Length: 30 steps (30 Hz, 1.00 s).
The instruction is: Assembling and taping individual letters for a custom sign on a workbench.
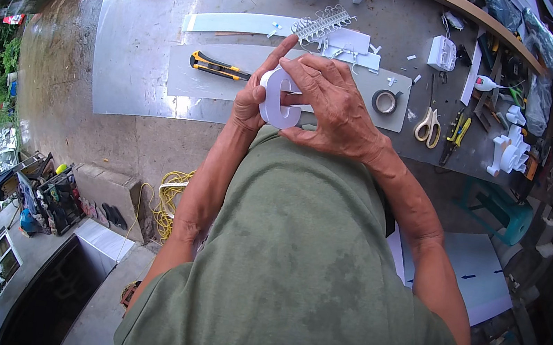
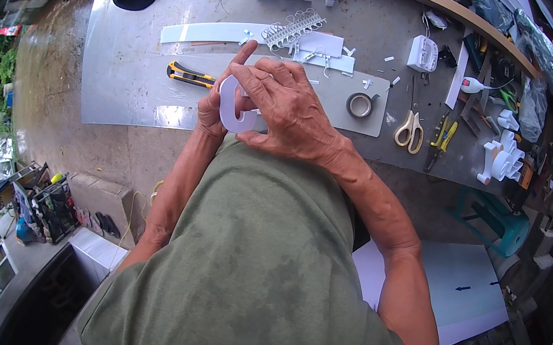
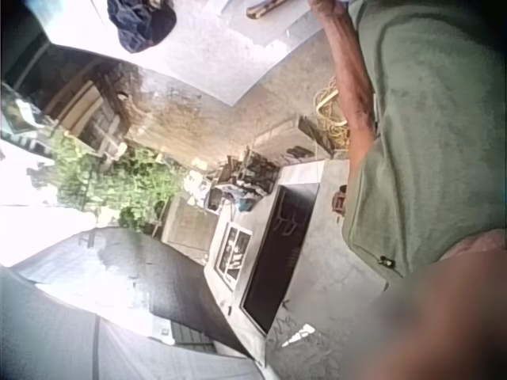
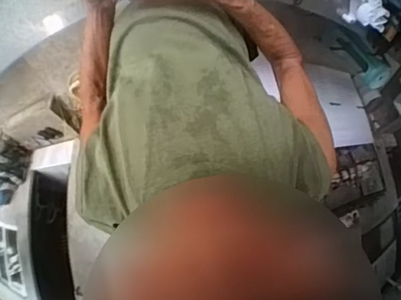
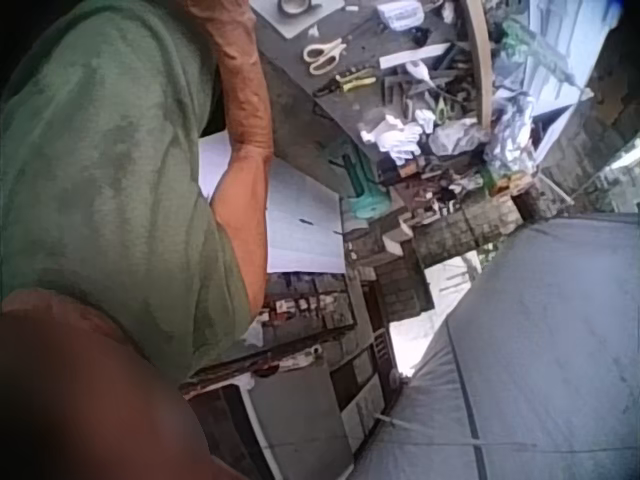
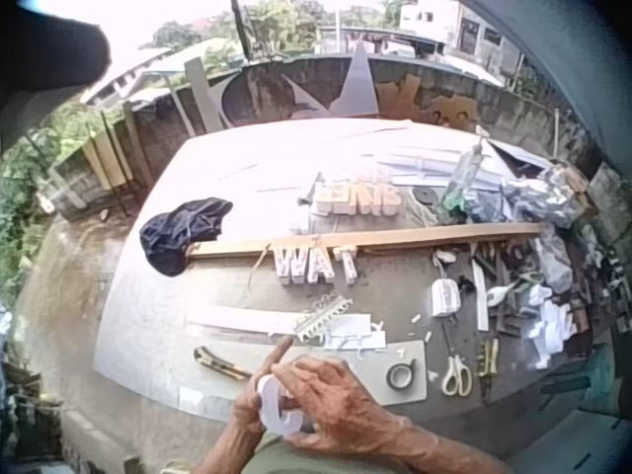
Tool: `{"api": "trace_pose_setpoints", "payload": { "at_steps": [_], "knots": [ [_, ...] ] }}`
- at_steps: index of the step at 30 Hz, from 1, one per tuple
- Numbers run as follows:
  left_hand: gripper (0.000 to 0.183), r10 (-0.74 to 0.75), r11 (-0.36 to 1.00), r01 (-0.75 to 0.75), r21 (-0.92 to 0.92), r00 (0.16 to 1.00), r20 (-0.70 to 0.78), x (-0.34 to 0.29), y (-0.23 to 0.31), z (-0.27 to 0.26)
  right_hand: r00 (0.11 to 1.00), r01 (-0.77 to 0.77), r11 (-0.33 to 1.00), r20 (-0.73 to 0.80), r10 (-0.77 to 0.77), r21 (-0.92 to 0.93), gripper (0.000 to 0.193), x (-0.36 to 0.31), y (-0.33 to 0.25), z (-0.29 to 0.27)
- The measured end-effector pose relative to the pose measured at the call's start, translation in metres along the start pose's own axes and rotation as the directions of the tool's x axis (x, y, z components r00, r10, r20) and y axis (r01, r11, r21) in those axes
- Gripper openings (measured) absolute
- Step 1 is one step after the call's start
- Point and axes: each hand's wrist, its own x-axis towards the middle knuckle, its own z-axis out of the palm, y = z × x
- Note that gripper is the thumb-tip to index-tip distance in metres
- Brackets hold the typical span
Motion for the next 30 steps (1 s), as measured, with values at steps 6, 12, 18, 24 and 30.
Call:
{"api": "trace_pose_setpoints", "payload": {
  "at_steps": [6, 12, 18, 24, 30],
  "knots": [
    [0.124, 0.015, 1.000, -0.015, -0.024, 1.000, -0.024, 0.000, -0.003, 0.002, 1.000, 0.022, 1.000, -0.006, -0.022, 0.019, 0.097, 0.001, 0.003, 0.002],
    [0.111, -0.160, 0.987, 0.161, 0.005, 0.986, -0.055, -0.005, 0.006, 0.015, 0.989, 0.037, 0.996, -0.143, -0.026, 0.076, 0.093, -0.006, 0.010, 0.006],
    [0.090, -0.215, 0.975, 0.216, 0.054, 0.976, -0.031, -0.009, -0.003, 0.023, 0.969, 0.022, 0.998, -0.247, -0.005, 0.066, 0.094, -0.006, 0.022, 0.005],
    [0.075, -0.070, 0.925, 0.145, 0.351, 0.973, -0.218, -0.008, 0.008, 0.046, 0.977, -0.037, 0.991, -0.204, 0.062, 0.127, 0.097, -0.005, 0.027, 0.004],
    [0.069, 0.232, 0.586, 0.120, 0.801, 0.923, -0.308, -0.004, 0.012, 0.049, 0.969, -0.169, 0.963, -0.143, 0.201, 0.211, 0.087, -0.008, 0.025, 0.001]
  ]
}}
